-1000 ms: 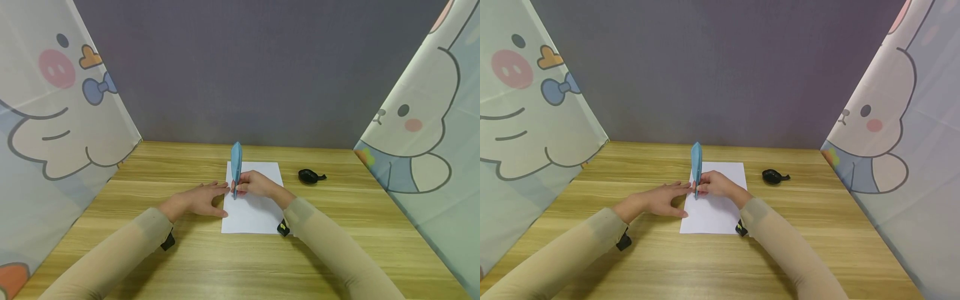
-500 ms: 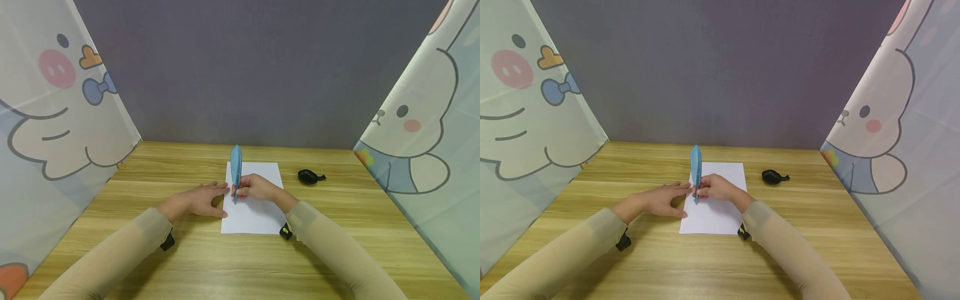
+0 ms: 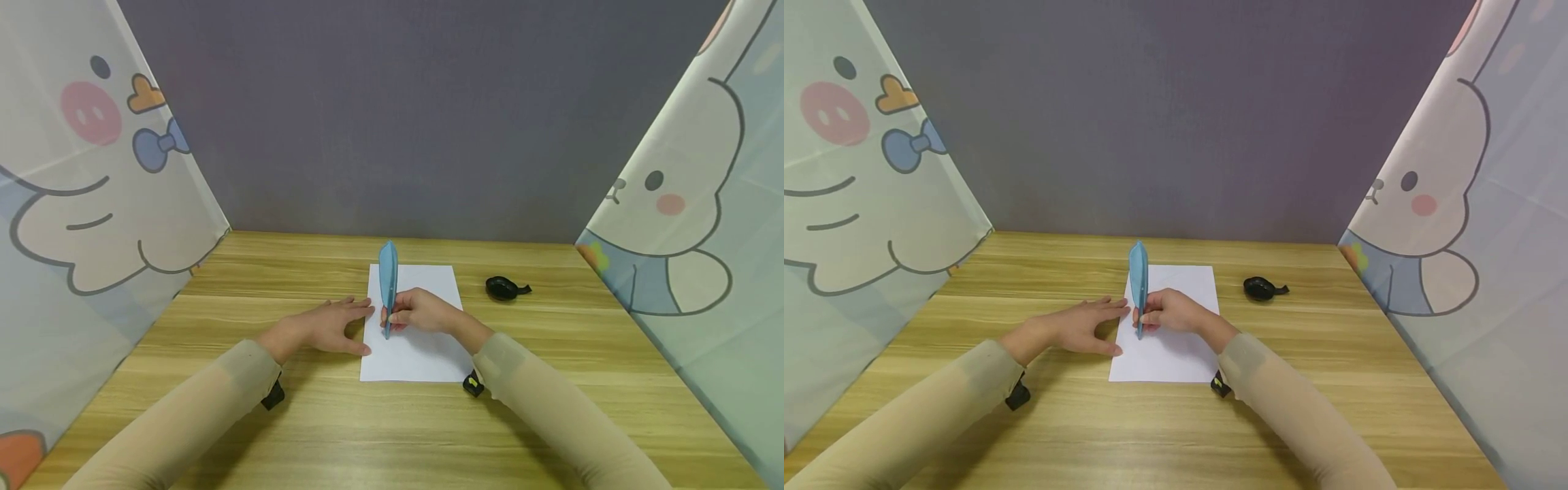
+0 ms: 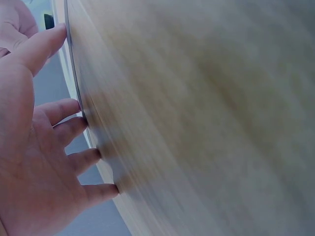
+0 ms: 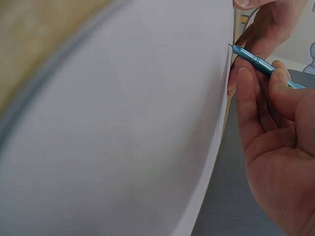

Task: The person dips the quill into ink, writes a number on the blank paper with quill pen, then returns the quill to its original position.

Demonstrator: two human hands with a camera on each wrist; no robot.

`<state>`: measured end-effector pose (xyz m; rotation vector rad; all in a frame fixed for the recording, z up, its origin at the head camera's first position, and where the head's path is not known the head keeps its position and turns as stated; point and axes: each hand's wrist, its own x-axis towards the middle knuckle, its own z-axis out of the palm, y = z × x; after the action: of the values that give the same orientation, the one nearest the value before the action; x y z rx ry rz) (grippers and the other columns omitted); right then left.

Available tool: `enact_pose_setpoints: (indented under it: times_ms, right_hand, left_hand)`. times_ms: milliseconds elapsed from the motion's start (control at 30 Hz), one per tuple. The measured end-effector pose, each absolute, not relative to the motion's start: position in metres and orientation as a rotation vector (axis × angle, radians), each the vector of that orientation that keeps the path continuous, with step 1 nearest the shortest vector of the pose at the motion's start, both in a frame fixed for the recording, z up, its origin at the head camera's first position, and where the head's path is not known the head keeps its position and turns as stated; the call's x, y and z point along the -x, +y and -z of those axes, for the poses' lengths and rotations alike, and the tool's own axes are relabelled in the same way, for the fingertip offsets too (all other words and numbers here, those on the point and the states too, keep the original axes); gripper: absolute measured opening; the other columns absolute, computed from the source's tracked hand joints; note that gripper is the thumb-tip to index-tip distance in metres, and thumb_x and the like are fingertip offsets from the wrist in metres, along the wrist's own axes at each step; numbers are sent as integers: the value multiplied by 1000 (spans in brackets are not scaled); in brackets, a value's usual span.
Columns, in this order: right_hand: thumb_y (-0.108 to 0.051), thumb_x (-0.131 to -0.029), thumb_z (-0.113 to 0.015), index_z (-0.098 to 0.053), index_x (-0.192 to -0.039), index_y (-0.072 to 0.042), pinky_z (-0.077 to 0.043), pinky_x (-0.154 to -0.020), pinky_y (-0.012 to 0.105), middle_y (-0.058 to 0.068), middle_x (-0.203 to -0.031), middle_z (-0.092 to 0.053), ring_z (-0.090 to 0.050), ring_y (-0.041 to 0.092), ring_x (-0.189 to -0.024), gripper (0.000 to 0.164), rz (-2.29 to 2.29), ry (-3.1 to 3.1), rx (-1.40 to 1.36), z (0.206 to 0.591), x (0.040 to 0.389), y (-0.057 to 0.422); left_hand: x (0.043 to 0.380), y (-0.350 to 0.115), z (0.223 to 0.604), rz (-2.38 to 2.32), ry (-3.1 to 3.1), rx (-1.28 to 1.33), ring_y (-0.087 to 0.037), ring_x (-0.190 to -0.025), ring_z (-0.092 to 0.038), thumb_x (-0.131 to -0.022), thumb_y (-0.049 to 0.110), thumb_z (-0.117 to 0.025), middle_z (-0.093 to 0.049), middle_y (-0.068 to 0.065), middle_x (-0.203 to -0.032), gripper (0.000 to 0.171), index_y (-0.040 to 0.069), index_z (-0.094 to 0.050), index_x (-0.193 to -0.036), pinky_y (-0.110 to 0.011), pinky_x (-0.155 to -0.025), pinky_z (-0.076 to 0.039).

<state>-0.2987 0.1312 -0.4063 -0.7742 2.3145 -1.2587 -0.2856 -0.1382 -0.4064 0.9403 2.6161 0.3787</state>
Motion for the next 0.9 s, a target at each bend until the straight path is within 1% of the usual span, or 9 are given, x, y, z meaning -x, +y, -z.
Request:
enact_pose_setpoints:
  times_ms: [233,533,900]
  right_hand:
    - [-5,-109,-65,-77,-114,4,-67,-88,32,16,-112,-84,-79,14,-96,16,1252,2312,777,406,293,137]
    - [-5,-109,-65,-76,-114,5,-67,-89,33,17,-113,-84,-79,14,-96,15,1250,2304,740,405,286,143]
    - [-3,-109,-65,-76,-114,6,-67,-89,34,19,-113,-83,-80,16,-98,15,1258,2296,787,406,280,153]
  left_hand:
    - [286,-139,407,-379,2614,-941,-46,-170,-18,-99,66,-71,-26,-7,-183,98,11,-36,-173,-80,-130,-18]
    - [287,-140,409,-377,2614,-949,-45,-170,-19,-99,66,-71,-26,-7,-183,97,11,-37,-172,-79,-130,-19]
    - [287,-139,410,-380,2617,-942,-44,-170,-18,-99,66,-71,-26,-6,-184,98,13,-36,-173,-79,-130,-18]
